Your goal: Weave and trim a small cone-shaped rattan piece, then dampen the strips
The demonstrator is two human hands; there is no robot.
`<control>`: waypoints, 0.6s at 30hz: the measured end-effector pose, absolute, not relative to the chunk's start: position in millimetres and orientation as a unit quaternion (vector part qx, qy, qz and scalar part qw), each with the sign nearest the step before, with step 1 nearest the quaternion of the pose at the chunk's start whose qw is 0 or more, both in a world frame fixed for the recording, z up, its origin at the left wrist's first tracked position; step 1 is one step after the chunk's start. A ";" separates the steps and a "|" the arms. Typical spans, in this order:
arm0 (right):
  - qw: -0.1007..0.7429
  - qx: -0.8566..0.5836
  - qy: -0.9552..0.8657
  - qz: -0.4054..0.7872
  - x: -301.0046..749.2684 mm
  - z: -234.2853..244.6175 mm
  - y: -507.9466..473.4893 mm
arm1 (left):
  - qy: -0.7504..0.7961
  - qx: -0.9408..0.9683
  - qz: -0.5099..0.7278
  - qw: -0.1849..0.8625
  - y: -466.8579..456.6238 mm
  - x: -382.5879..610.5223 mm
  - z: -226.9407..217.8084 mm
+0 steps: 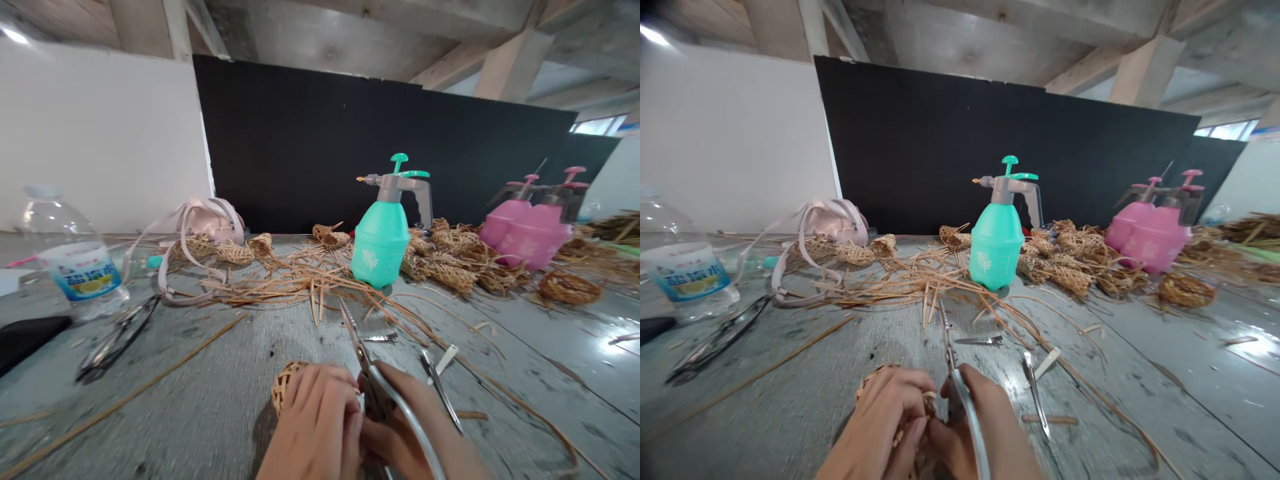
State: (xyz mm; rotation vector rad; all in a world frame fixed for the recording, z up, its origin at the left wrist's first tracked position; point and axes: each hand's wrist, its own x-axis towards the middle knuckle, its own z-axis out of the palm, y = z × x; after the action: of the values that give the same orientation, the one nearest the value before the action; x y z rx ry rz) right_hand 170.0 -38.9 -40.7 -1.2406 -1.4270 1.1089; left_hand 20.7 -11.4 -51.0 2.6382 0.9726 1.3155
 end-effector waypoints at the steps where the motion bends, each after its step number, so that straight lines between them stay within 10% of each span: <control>1: 0.460 -0.497 -0.573 0.462 165.8 -42.8 -36.4 | 0.309 0.847 0.433 0.006 -11.5 21.2 -52.2; 18: 0.453 -0.463 -0.548 0.530 153.4 -53.4 -32.7 | 0.320 0.824 0.456 0.101 -12.8 12.2 -28.8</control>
State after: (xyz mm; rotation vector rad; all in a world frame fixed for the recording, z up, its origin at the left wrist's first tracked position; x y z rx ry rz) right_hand 153.4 -32.7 -53.4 -1.1423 -1.3533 1.3080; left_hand 12.2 -12.8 -28.8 2.4340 0.9458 1.3476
